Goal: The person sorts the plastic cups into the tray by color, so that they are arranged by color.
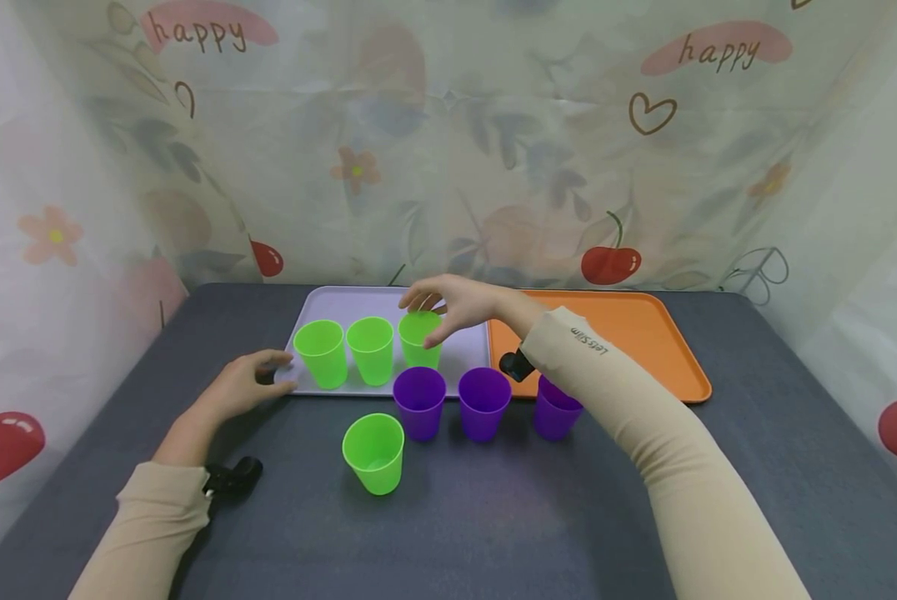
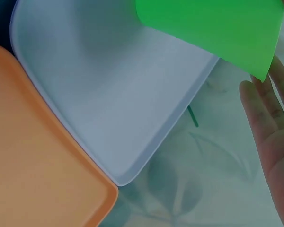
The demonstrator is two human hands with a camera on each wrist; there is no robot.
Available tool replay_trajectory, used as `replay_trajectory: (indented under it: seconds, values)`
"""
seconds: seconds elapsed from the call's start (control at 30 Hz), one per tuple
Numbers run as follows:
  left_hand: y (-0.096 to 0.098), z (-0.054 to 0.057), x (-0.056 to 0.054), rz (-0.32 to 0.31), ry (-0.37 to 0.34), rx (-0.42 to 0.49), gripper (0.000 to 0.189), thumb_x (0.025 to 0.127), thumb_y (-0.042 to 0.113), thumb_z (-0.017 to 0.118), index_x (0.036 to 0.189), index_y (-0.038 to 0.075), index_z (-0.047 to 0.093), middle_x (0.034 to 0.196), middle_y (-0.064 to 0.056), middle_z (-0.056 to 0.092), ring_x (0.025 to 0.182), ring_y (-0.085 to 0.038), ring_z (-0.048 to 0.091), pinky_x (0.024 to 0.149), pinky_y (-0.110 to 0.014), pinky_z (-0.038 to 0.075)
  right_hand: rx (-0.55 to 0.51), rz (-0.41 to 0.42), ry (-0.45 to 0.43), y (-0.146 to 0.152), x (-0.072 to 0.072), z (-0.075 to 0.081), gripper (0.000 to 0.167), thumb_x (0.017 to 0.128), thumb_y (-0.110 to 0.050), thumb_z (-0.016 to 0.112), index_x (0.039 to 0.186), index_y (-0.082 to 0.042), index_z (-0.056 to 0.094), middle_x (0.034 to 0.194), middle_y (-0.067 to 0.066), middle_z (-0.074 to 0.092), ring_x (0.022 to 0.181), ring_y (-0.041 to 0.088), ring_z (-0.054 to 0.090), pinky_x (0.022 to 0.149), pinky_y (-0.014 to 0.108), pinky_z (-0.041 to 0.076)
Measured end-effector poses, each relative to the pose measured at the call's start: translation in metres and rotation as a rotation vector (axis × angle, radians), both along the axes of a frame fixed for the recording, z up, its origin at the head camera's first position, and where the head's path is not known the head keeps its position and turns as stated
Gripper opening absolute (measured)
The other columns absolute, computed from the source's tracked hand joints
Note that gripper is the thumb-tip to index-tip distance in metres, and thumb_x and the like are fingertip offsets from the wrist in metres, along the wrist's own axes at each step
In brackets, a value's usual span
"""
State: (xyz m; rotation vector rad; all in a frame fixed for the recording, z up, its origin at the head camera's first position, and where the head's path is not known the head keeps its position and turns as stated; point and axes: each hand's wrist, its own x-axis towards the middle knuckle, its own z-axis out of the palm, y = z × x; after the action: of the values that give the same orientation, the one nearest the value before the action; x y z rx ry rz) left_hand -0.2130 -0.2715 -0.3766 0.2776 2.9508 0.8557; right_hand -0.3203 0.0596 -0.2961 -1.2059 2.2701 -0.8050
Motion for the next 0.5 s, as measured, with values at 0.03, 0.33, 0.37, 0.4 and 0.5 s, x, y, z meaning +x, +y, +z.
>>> replay_trajectory:
  seconds: [0.03, 0.33, 0.37, 0.4, 0.5]
  values:
    - [0.0003, 0.0003, 0.0002, -0.001, 0.0, 0.0, 0.051, 0.085, 0.025, 0.067, 0.126, -0.003, 0.054, 0.127, -0.026, 0.055, 0.115, -0.046, 0.052, 0.092, -0.056, 0.044, 0.0, 0.002, -0.001, -0.0004, -0.0003, -0.0002, 0.065, 0.073, -0.012, 0.078, 0.13, -0.005, 0.048, 0.131, 0.015, 0.054, 0.123, 0.031, 0.051, 0.106, 0.041, 0.04]
    - [0.0004, 0.0004, 0.0002, 0.002, -0.005, -0.002, 0.051, 0.086, 0.025, 0.066, 0.126, -0.003, 0.053, 0.127, -0.026, 0.055, 0.115, -0.047, 0.052, 0.093, -0.056, 0.043, 0.02, 0.016, -0.014, -0.0024, -0.002, -0.0021, 0.066, 0.073, -0.012, 0.078, 0.131, -0.004, 0.048, 0.13, 0.016, 0.054, 0.124, 0.033, 0.049, 0.107, 0.044, 0.039]
    - [0.0, 0.0002, 0.0002, 0.003, -0.007, -0.002, 0.051, 0.086, 0.025, 0.066, 0.126, -0.003, 0.053, 0.127, -0.026, 0.055, 0.116, -0.047, 0.052, 0.093, -0.056, 0.043, 0.022, 0.017, -0.014, -0.0026, -0.002, -0.0021, 0.066, 0.073, -0.012, 0.078, 0.131, -0.004, 0.047, 0.13, 0.016, 0.054, 0.124, 0.033, 0.049, 0.107, 0.044, 0.038]
    - [-0.0003, 0.0003, 0.0003, 0.003, -0.009, -0.002, 0.05, 0.086, 0.024, 0.066, 0.126, -0.003, 0.053, 0.128, -0.026, 0.054, 0.116, -0.047, 0.051, 0.094, -0.056, 0.043, 0.024, 0.018, -0.014, -0.0029, -0.0019, -0.002, 0.066, 0.073, -0.012, 0.078, 0.131, -0.004, 0.047, 0.13, 0.016, 0.054, 0.124, 0.033, 0.049, 0.107, 0.044, 0.038]
    - [-0.0007, 0.0005, 0.0004, 0.002, -0.018, -0.002, 0.05, 0.086, 0.024, 0.065, 0.127, -0.003, 0.052, 0.128, -0.026, 0.054, 0.117, -0.047, 0.051, 0.094, -0.057, 0.043, 0.031, 0.018, -0.013, -0.0039, -0.0015, -0.0016, 0.065, 0.073, -0.012, 0.078, 0.131, -0.005, 0.048, 0.13, 0.015, 0.054, 0.124, 0.031, 0.05, 0.107, 0.042, 0.039]
